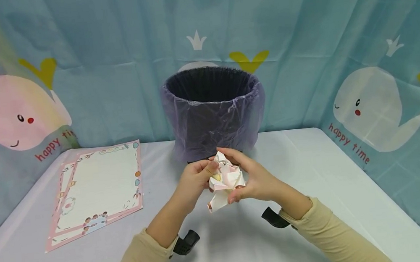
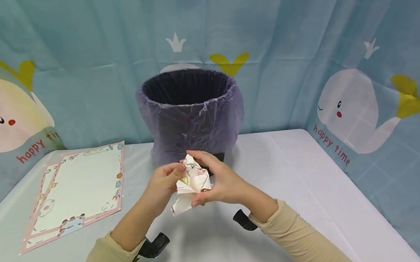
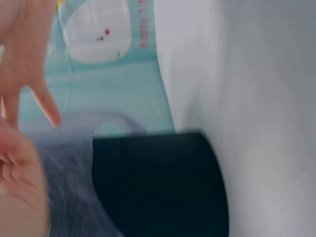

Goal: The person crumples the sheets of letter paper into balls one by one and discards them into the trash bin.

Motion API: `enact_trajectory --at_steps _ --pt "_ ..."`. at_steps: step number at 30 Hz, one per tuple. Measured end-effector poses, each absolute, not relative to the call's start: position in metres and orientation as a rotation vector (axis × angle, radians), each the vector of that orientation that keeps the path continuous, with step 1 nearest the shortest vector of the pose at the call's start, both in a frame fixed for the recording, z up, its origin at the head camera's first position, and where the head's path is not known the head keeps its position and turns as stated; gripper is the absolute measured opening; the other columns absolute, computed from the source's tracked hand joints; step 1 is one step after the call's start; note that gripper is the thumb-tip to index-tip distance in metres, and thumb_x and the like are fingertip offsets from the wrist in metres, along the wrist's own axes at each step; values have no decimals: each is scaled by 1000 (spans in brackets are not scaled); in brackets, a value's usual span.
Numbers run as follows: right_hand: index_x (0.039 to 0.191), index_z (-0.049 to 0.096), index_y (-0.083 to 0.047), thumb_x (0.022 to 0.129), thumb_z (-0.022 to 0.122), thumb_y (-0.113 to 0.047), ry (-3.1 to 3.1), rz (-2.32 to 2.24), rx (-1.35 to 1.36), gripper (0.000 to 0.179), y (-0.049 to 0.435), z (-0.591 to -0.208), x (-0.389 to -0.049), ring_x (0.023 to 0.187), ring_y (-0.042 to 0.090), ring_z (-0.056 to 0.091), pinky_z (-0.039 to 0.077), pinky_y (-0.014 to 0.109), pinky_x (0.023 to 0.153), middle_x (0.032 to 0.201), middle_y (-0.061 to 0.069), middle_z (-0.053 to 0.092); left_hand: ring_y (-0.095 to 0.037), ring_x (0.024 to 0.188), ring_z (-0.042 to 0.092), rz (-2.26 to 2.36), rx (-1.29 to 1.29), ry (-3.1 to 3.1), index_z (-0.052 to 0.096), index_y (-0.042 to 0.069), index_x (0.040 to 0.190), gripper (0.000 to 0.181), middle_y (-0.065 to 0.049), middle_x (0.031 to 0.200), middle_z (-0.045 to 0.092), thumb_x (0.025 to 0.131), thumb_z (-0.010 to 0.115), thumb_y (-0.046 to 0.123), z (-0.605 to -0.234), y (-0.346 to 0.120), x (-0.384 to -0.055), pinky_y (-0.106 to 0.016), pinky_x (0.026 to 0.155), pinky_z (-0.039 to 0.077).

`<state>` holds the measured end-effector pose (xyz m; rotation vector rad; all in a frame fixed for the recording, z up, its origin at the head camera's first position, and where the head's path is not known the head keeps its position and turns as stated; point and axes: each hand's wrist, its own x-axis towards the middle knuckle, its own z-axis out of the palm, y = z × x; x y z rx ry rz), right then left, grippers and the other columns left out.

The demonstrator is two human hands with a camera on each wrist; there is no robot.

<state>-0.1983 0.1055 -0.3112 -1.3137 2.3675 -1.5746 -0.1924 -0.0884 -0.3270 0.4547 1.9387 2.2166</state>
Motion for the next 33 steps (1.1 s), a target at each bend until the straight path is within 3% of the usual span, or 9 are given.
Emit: enact_trajectory --at_steps 3,6,10,13,17,21,24,28,33 --pt "139 40 5 63 67 -74 2445 -1649 -1320 113 104 -314 -200 112 26 51 43 33 92 129 21 54 -7 56 53 2214 352 1918 64 0 83 63 4 67 60 76 61 62 -328 -85 -190 -20 53 44" --pt "134 42 6 63 65 -77 2429 -1686 -1350 111 102 -315 -202 111 25 51 45 31 89 134 21 50 -7 57 56 2236 263 1892 65 -2 83 60 2 67 62 86 57 57 -327 -80 -188 -20 52 47" --pt "145 26 7 66 70 -70 2184 -1704 -1405 119 102 -314 -204 127 22 43 42 26 97 146 25 34 -8 60 60 2305 139 1882 66 -4 86 49 0 68 64 100 51 41 -324 -74 -186 -20 54 49" --pt "151 9 7 70 72 -64 2019 -1658 -1462 125 107 -314 -204 138 20 31 32 28 108 151 29 23 -8 61 62 2338 84 1870 66 -6 90 45 -1 69 65 102 50 35 -323 -74 -184 -20 55 50" --pt "153 6 3 73 71 -63 2022 -1582 -1486 123 112 -312 -204 141 24 29 27 37 112 155 26 20 -9 63 63 2338 54 1845 65 -8 96 44 -2 72 66 101 52 34 -322 -75 -182 -20 57 51" --pt "152 19 3 73 78 -56 2214 -1541 -1436 115 110 -310 -200 135 26 37 32 43 109 151 21 32 -9 64 63 2345 50 1810 64 -7 97 46 -1 73 66 101 52 38 -323 -74 -182 -19 58 52" --pt "145 35 5 71 87 -35 2459 -1457 -1514 99 104 -308 -196 124 26 44 38 44 104 138 17 47 -8 65 64 2374 47 1751 64 -6 96 45 -1 73 66 102 50 36 -323 -72 -182 -19 59 52" --pt "130 50 6 65 89 -11 2718 -1386 -1696 77 97 -307 -193 110 26 48 44 41 94 119 13 58 -8 64 62 2383 32 1701 63 -5 92 45 0 72 64 103 47 36 -321 -72 -180 -19 59 50" --pt "121 54 9 79 81 -31 2788 -1566 -1772 64 95 -317 -198 96 24 49 44 31 83 107 14 58 -8 72 57 2287 160 1687 59 -2 105 52 3 82 61 103 38 45 -318 -81 -176 -22 66 47"
